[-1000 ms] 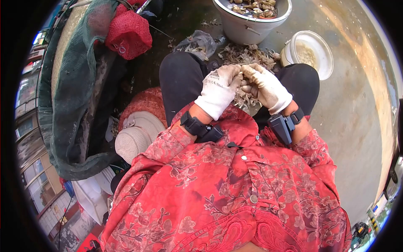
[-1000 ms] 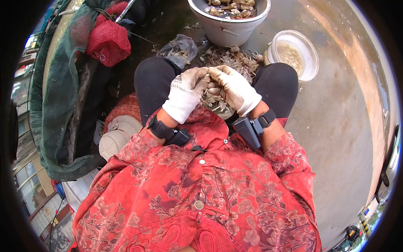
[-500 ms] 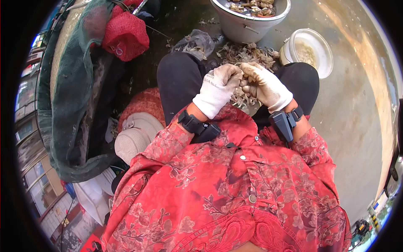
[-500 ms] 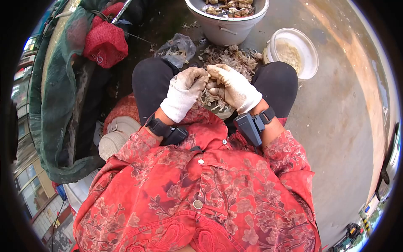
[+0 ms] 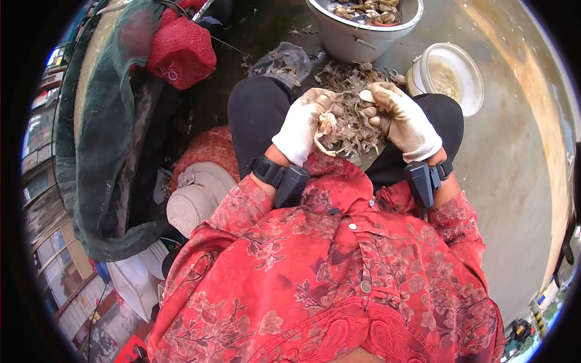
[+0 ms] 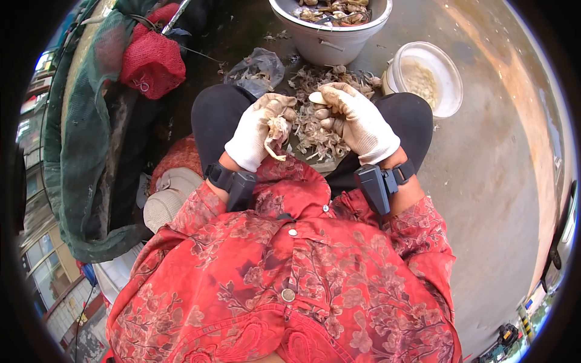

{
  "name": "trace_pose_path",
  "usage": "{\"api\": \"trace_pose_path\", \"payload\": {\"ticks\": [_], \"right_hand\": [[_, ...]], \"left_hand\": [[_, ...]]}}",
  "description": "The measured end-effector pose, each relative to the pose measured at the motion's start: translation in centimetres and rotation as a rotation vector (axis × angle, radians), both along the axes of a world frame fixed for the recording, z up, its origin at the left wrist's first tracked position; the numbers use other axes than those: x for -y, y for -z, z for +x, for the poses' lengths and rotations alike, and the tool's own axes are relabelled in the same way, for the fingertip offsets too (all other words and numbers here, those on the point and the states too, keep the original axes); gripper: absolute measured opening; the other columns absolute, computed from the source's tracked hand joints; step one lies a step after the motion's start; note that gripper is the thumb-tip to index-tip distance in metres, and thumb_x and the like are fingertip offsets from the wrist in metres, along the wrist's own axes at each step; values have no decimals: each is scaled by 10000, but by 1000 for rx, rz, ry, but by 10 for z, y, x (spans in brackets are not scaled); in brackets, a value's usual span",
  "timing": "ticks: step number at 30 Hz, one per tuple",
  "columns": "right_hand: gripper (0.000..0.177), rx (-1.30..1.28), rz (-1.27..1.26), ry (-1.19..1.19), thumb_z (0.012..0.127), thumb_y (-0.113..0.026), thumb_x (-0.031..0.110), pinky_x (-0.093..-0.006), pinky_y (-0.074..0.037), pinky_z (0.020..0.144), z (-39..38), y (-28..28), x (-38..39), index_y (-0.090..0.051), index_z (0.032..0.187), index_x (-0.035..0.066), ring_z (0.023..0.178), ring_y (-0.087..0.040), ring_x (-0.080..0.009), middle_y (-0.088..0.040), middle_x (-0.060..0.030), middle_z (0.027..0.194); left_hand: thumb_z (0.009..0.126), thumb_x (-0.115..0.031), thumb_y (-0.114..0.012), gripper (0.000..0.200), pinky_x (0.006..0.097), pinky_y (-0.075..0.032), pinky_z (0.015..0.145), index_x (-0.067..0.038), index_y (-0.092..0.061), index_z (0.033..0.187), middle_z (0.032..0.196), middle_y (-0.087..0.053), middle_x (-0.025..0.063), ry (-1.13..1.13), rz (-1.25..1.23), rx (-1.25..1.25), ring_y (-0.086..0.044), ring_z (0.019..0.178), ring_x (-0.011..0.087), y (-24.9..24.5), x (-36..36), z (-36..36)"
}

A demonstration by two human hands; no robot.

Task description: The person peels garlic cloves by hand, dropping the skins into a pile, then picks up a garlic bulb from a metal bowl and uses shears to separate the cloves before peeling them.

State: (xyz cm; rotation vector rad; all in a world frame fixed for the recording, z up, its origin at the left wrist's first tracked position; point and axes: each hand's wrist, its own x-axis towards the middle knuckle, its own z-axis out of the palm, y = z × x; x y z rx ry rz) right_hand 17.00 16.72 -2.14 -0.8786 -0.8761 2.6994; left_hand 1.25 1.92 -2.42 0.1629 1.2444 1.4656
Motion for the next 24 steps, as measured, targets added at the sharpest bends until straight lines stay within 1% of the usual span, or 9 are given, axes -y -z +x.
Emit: {"api": "trace_pose_path", "payload": {"ticks": [7, 8, 10, 11, 13, 14, 18, 22, 24], "right_hand": [[324, 260, 682, 419, 918, -628, 244, -242, -510, 736, 58, -32, -122, -552, 1136, 16, 849, -616, -127, -638, -87, 995], [392, 490, 874, 449, 904, -647, 273, -251, -507, 776, 68, -32, -140, -554, 1167, -1, 906, -614, -133, -643, -115, 1014], [466, 1338, 1710, 211, 897, -653, 324, -259, -501, 811, 73, -46, -147, -554, 1199, -16, 954, -602, -131, -642, -128, 1035], [466, 1337, 1712, 211, 897, -653, 324, -259, -501, 811, 72, -47, -146, -554, 1199, -16, 954, -602, -131, -642, -128, 1035], [455, 858, 1379, 244, 926, -609, 336, -258, -499, 812, 63, -43, -133, -561, 1206, -19, 978, -608, -123, -644, -117, 1040], [405, 551, 997, 308, 958, -559, 329, -254, -500, 796, 55, -34, -117, -577, 1174, -13, 955, -619, -120, -650, -100, 1012], [407, 407, 743, -163, 926, -592, 390, -222, -470, 700, 1, -56, -18, -608, 1075, 12, 761, -579, -90, -651, -47, 900], [417, 293, 1015, -445, 877, -644, 344, -354, -498, 754, -15, -58, 36, -569, 1088, -7, 840, -641, -275, -648, -186, 907], [349, 125, 1373, -363, 906, -595, 290, -403, -492, 741, -13, -41, 44, -547, 1093, -1, 858, -634, -353, -642, -218, 918]], "left_hand": [[985, -484, -406, 544, 195, -409, 479, 30, -515, 1127, 812, -591, 64, 31, 115, 34, -500, 536, 75, -12, -8, -3], [978, -542, -373, 609, 195, -404, 471, 31, -511, 1129, 809, -593, 70, 44, 143, -45, -490, 518, 74, -15, -8, -1], [968, -580, -345, 653, 197, -397, 459, 29, -495, 1150, 812, -599, 80, 78, 153, -108, -474, 495, 73, -15, -9, -1], [965, -583, -349, 654, 198, -394, 453, 25, -488, 1161, 813, -602, 84, 69, 162, -109, -474, 490, 74, -15, -12, -1], [963, -587, -353, 655, 199, -391, 447, 20, -482, 1172, 815, -604, 88, 58, 167, -109, -474, 486, 74, -14, -15, 1], [960, -593, -354, 656, 195, -389, 449, 14, -484, 1173, 813, -601, 81, 53, 147, -114, -473, 489, 72, -13, -15, 4], [950, -611, -363, 648, 192, -424, 524, -15, -514, 1154, 843, -590, 39, 68, 103, -110, -502, 578, 61, -12, -17, 7], [957, -604, -356, 620, 222, -466, 665, -38, -551, 1115, 899, -586, 4, 28, 62, -257, -534, 728, 67, -5, -13, 14], [961, -603, -343, 621, 233, -478, 693, -39, -563, 1099, 887, -586, 3, -21, 48, -207, -547, 751, 81, 1, -17, 14]]}}
